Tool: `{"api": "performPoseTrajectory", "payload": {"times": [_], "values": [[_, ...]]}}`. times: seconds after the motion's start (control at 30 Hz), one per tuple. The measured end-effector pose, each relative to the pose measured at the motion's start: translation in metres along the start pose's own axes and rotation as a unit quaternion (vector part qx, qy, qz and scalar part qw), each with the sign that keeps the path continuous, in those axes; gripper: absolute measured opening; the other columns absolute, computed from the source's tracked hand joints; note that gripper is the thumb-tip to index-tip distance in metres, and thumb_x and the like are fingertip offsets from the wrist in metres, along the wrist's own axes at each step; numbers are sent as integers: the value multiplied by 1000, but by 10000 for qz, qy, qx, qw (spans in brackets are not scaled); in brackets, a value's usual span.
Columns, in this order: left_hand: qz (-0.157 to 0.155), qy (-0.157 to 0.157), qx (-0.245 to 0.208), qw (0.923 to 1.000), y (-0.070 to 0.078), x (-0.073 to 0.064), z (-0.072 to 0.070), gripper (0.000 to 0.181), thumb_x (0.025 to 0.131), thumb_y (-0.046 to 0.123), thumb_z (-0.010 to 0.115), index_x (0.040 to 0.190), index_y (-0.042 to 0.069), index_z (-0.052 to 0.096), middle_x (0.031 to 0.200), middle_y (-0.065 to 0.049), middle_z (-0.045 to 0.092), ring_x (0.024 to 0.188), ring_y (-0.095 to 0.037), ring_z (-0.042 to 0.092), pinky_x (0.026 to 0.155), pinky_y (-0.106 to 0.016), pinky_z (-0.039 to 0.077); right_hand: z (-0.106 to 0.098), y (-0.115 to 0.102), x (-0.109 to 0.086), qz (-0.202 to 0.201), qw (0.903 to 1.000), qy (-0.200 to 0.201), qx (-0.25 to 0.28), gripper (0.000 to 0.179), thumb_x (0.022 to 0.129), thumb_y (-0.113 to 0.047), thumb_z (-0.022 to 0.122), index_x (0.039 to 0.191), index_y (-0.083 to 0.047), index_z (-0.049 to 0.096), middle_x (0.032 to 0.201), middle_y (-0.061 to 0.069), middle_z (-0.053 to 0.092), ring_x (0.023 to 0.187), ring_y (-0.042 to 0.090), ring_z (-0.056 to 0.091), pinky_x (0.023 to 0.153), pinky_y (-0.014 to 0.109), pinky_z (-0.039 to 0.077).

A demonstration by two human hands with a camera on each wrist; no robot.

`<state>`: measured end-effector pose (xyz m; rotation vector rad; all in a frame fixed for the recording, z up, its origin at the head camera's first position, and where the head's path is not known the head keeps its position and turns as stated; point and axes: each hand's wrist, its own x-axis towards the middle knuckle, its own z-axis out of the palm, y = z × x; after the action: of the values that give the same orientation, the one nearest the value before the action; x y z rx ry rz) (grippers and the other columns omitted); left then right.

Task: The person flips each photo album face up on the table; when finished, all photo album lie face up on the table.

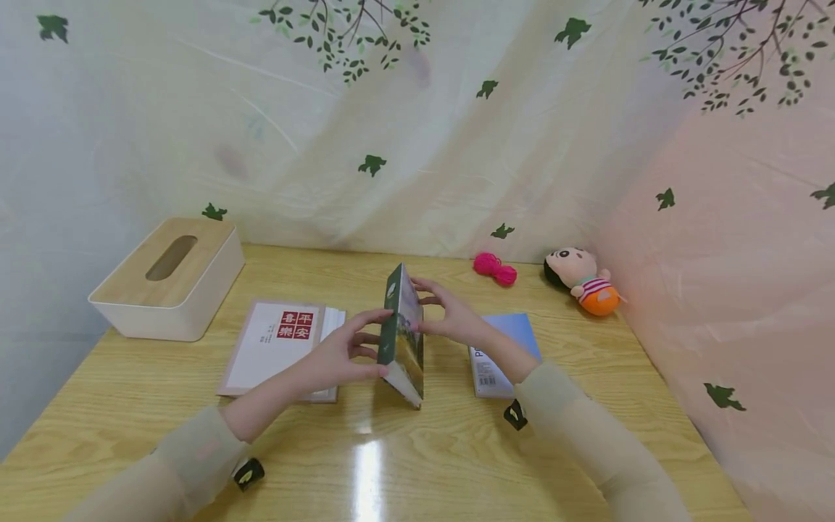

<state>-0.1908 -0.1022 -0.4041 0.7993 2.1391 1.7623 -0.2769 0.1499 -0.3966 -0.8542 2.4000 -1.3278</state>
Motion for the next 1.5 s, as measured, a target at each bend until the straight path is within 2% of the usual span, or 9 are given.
{"api": "performPoseTrajectory", "payload": {"times": [0.1,0.27,0.37,0.5,0.67,0.87,1.03,1.27,1.5], "values": [[-112,46,-85,9999,1,0,-2,76,83,20,73,145,31,31,147,-7,31,121,-32,51,91,-32,51,5,4,-4,262,9996,-59,76,82,81,-23,76,148,-26,28,150,3,30,127,32,44,81,38,56],[-324,122,-102,9993,7,0,-5,71,88,24,68,147,32,29,146,-14,31,120,-35,51,91,-37,51,12,2,-14,306,9994,-180,-47,84,81,-19,76,149,-14,26,149,13,31,122,39,48,94,48,48],[-431,164,86,9989,10,0,-7,70,89,27,66,147,32,27,145,-16,33,119,-34,52,92,-38,50,16,4,-19,355,9990,-224,-180,85,81,-19,76,149,-12,25,148,17,32,118,41,51,93,48,48],[-596,225,465,9969,11,2,-12,70,89,32,66,147,32,27,142,-17,38,115,-31,55,92,-39,50,22,15,-22,485,9980,-306,-277,88,79,-24,78,149,-18,26,148,16,31,114,39,55,84,40,54],[-780,240,785,9936,9,1,-18,71,88,35,67,147,30,28,141,-19,41,109,-27,57,90,-40,50,27,15,-27,628,9966,-327,-428,92,77,-26,79,150,-23,24,150,16,29,112,35,57,87,41,52],[-923,182,526,9942,3,-3,-25,70,88,30,67,146,29,29,144,-20,39,108,-27,57,86,-39,51,27,16,-29,474,9949,-425,-786,92,77,-25,79,150,-22,23,153,13,24,112,31,58,91,42,50],[-960,144,268,9949,-1,-5,-29,71,88,29,68,147,29,29,145,-20,39,113,-30,55,90,-40,51,26,18,-29,418,9922,-511,-1059,91,77,-29,79,150,-22,24,154,8,24,113,29,57,95,42,48],[-1035,187,5,9944,-3,-6,-29,73,87,25,69,148,26,29,146,-21,36,117,-32,53,91,-39,51,24,20,-30,464,9914,-537,-1100,91,77,-32,78,150,-21,25,154,9,25,116,30,54,96,44,46],[-946,194,-61,9953,-8,-6,-25,73,87,18,69,148,20,29,146,-25,33,116,-35,54,91,-39,51,21,23,-31,598,9900,-509,-1175,89,76,-32,79,148,-22,29,151,10,30,115,27,50,94,45,46]]}}
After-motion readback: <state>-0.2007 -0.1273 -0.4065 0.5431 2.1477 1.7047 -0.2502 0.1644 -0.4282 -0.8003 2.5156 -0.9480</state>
